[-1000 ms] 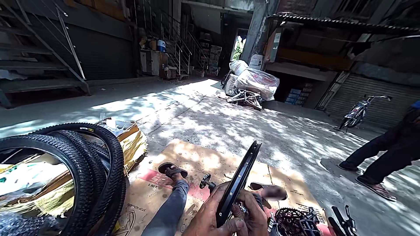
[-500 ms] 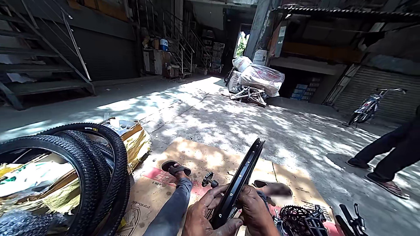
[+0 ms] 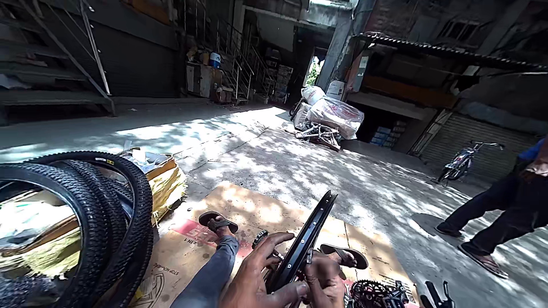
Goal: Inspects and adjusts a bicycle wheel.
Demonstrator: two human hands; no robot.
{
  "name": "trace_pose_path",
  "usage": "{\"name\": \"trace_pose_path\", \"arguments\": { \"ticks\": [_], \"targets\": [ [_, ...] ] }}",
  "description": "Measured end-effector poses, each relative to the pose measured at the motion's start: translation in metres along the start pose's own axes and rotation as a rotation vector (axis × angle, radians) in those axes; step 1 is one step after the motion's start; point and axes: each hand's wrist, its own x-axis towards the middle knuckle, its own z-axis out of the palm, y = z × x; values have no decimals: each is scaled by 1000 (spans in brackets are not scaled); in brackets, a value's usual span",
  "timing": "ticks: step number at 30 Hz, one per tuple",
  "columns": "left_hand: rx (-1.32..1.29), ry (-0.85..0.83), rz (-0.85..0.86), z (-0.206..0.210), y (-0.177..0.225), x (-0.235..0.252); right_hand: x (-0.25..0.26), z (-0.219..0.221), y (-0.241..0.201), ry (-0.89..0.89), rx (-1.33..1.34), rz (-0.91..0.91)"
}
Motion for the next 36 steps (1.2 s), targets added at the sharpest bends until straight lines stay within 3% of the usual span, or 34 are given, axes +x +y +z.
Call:
{"name": "trace_pose_path", "arguments": {
  "ticks": [4,6,8,10,15,16,19,22,25,31,36],
  "targets": [
    [-310,-101,-102,7,-3,11,11,11,-5,-53,-345,-112],
    [-537,-160,-148,10,-7,11,13,18,-6,-54,-180,-197],
    [-674,-156,-212,12,-11,6,13,26,-11,-2,81,-151],
    [-732,-126,-240,14,-14,2,14,29,-14,1,180,-67],
    [-702,-56,-227,19,-24,2,42,-2,-27,-427,-163,4],
    [-706,-43,-229,20,-25,1,43,-1,-27,-364,-253,-41],
    [-646,106,-312,24,-20,-3,33,30,-9,115,-537,-285],
    [-664,128,-262,26,-23,-8,27,39,-4,220,-537,-377],
    [-722,-25,-159,24,-32,-6,18,27,-16,58,-429,-317],
    [-719,-210,-335,17,-29,14,7,5,-33,-217,-365,-131],
    [-565,-11,-308,24,-17,2,24,-8,-23,-380,-368,-127]
  ]
}}
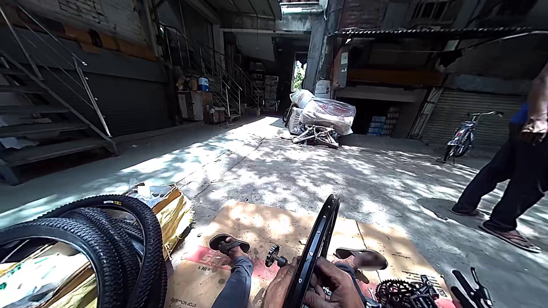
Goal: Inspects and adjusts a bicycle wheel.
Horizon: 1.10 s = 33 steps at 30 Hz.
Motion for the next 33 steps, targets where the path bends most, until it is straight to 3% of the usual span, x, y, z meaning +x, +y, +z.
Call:
{"name": "trace_pose_path", "arguments": {
  "ticks": [2,4,7,10,12,17,19,22,25,30,33],
  "targets": [
    [-26,32,28,-4,-7,-8,6,-5,3,-117,-95,-44],
    [-55,9,21,-10,-12,-15,9,-3,-2,-115,-195,-81],
    [-22,-11,20,-12,-10,-14,1,33,-3,294,-300,-94],
    [-260,26,-47,-11,-17,-8,-9,66,0,570,-314,-65],
    [-318,40,-61,-12,-20,-6,-10,65,2,539,-293,-43],
    [-96,-18,-44,-18,-6,-4,-24,38,9,210,-211,-194],
    [-14,-45,-79,-14,9,2,-25,36,14,226,-281,-182],
    [70,-72,-224,-2,28,4,-30,31,17,221,-266,-58],
    [52,-99,-215,5,37,20,-41,25,16,204,37,75],
    [44,-142,-200,15,43,75,-96,40,38,462,302,240],
    [10,-195,-192,19,35,97,-137,58,66,639,485,652]
  ]
}}
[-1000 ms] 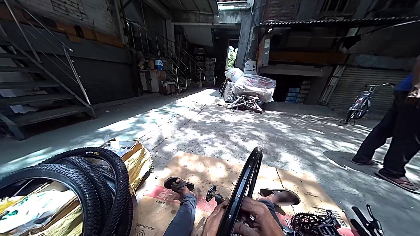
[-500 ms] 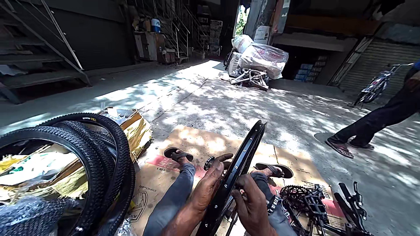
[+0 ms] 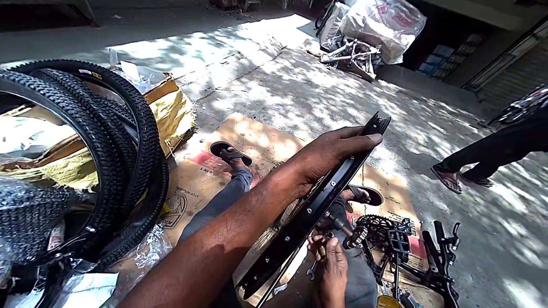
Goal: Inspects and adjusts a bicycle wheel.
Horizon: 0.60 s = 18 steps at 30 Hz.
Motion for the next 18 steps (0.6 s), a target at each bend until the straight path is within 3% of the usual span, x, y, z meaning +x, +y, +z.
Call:
{"name": "trace_pose_path", "arguments": {
  "ticks": [3,5,8,11,13,14,16,18],
  "targets": [
    [-70,-11,37,2,-8,-4,23,-20,40,338,86,622],
    [-62,-37,85,0,-16,-21,49,-33,68,419,61,805],
    [7,-159,224,-21,-41,-67,82,-40,96,403,-73,812],
    [-138,-242,215,-64,-91,-134,86,-43,118,261,-184,603],
    [-143,-93,-17,-85,-118,-182,78,-44,112,149,-223,572],
    [18,57,-150,-86,-128,-202,73,-45,105,80,-236,594],
    [485,348,-400,-79,-150,-230,70,-52,114,-101,-184,452],
    [671,538,-456,-70,-164,-247,91,-19,93,53,-232,697]
  ]
}}
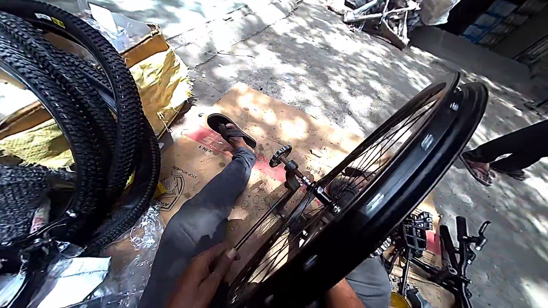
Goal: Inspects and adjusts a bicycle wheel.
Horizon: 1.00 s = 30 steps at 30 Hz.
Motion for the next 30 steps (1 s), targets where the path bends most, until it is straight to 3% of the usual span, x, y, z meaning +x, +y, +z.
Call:
{"name": "trace_pose_path", "arguments": {
  "ticks": [2,6,11,15,19,20,21,22,24,26,30],
  "targets": [
    [-1,93,17,3,4,-13,-6,2,-2,-51,12,-112],
    [-7,147,53,8,9,-26,-17,14,-24,57,-14,59],
    [-24,173,153,8,-7,-34,60,-14,51,-9,96,-17],
    [-39,160,280,8,-18,-45,8,7,-2,74,-15,68],
    [-7,144,431,7,-17,-54,23,-2,12,36,-29,69],
    [38,165,452,8,-14,-58,34,-11,24,-20,6,29],
    [90,179,460,9,-8,-60,47,-28,45,-187,53,-148],
    [152,189,462,9,-4,-62,72,-47,77,-429,56,-489],
    [254,219,460,12,0,-63,9,-20,18,-40,-219,40],
    [338,249,446,14,4,-63,-1,-19,25,54,-285,27],
    [398,247,418,16,6,-61,17,-30,49,-22,-162,-85]
  ]
}}
